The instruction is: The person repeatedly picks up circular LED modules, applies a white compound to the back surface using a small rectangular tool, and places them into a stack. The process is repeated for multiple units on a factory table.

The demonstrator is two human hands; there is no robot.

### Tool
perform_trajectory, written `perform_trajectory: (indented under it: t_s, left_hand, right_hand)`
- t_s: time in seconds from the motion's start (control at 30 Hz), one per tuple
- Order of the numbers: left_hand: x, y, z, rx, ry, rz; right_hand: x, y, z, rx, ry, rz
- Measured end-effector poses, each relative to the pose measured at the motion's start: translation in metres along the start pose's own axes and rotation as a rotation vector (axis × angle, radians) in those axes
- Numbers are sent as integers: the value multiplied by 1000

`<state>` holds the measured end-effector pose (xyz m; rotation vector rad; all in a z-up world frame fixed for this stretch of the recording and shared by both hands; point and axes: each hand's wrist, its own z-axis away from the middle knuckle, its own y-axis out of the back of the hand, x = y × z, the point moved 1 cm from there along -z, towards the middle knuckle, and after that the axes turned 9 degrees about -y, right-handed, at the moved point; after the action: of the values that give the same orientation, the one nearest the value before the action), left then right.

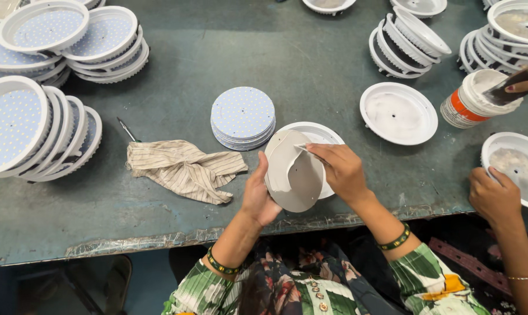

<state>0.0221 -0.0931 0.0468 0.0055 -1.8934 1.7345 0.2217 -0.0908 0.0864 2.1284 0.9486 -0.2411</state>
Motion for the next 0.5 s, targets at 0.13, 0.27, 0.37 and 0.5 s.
perform_trajectory:
  t_s: [0.13,0.27,0.37,0.5]
  left_hand:
    - [0,-4,4,-13,-39,11]
    - [-3,-14,2,-4,-100,-20]
    - [-11,-19,-5,28,-156,-30]
    - [-30,-16,-17,62,-220,50]
  right_hand:
    - [1,-2,6,-43,67,18]
    - [-3,3,24,-19,34,46]
    - [-7,3,39,10,-21,37]
    - [-21,-2,56,43,-132,58]
